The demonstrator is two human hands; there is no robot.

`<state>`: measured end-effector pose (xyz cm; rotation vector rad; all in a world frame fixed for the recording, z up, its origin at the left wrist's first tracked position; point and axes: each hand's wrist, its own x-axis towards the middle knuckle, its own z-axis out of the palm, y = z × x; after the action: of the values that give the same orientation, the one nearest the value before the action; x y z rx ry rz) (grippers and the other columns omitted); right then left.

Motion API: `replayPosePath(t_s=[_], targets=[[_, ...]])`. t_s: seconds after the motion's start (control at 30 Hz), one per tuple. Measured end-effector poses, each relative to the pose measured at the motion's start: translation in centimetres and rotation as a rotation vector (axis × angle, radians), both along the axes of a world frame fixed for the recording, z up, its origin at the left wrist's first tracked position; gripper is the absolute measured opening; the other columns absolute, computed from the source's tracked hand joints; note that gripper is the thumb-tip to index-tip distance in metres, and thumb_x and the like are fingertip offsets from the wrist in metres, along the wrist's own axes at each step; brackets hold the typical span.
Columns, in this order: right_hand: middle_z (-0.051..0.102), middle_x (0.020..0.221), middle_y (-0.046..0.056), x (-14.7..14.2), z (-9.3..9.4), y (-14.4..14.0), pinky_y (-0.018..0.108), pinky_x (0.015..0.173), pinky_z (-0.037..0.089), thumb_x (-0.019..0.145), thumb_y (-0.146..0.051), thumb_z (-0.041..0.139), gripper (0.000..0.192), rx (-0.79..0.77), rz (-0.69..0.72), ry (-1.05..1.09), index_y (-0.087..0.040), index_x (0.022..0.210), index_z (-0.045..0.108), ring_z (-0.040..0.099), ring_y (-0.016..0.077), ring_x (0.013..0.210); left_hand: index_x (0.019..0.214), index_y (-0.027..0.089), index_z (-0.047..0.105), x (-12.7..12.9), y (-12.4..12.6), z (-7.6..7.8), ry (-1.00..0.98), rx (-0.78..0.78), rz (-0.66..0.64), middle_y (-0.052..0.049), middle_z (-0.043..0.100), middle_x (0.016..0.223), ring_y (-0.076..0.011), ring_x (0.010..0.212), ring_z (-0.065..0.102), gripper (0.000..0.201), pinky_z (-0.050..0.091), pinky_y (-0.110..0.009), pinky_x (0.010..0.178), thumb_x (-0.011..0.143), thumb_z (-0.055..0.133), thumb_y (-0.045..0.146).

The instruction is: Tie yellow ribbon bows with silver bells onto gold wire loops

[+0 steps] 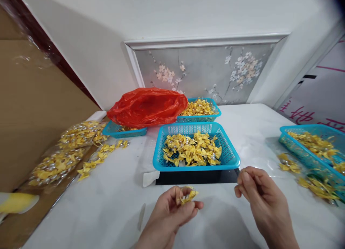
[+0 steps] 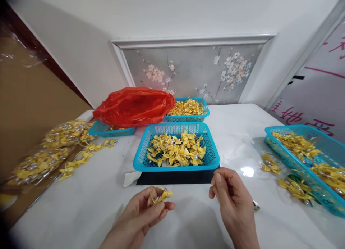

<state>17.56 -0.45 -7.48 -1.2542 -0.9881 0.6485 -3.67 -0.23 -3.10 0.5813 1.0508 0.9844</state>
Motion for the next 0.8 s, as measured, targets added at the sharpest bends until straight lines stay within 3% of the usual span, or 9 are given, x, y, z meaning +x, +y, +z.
replayPosePath(t_s=[0.13,0.33,0.53,0.8], targets=[[0.056,0.066,-0.002,-0.5,1.1,-1.1,0.023,0.049,0.048,0.093,-0.038,0.061,0.017,-0.007,-0.016,0.014,-0.021,0.091,0.061,0.057,0.0114,0.051,0.06,0.018,0.052,0.5,0.5,-0.4,0.102,0.029,0.055,-0.003,0.071,0.086,-0.016,0.077,0.074,0.041,0.056,-0.019,0.068,0.063,0.09,0.034],[0.06,0.06,-0.001,0.1,2.0,-2.1,0.019,0.041,0.045,0.095,-0.034,0.057,0.012,0.051,0.024,-0.201,-0.023,0.095,0.061,0.058,0.0124,0.05,0.06,0.02,0.045,0.4,0.7,-0.1,0.088,0.025,0.016,0.001,0.071,0.07,-0.0156,0.074,0.074,0.047,0.055,-0.016,0.064,0.065,0.089,0.033],[0.061,0.057,-0.002,1.3,1.9,-2.6,0.021,0.045,0.049,0.095,-0.038,0.055,0.016,0.008,0.032,-0.395,-0.024,0.095,0.061,0.06,0.0142,0.048,0.075,0.021,0.051,0.9,0.2,0.4,0.079,0.03,0.056,-0.001,0.077,0.075,-0.0167,0.076,0.076,0.038,0.056,-0.017,0.065,0.067,0.088,0.03],[0.061,0.061,-0.002,1.0,3.0,-4.2,0.025,0.055,0.044,0.093,-0.048,0.052,0.026,-0.136,-0.111,-0.38,-0.025,0.087,0.065,0.06,0.0149,0.057,0.083,0.021,0.051,1.9,0.1,-0.3,0.078,0.075,0.126,-0.003,0.078,0.075,-0.0153,0.071,0.076,0.037,0.056,-0.018,0.066,0.069,0.085,0.025]])
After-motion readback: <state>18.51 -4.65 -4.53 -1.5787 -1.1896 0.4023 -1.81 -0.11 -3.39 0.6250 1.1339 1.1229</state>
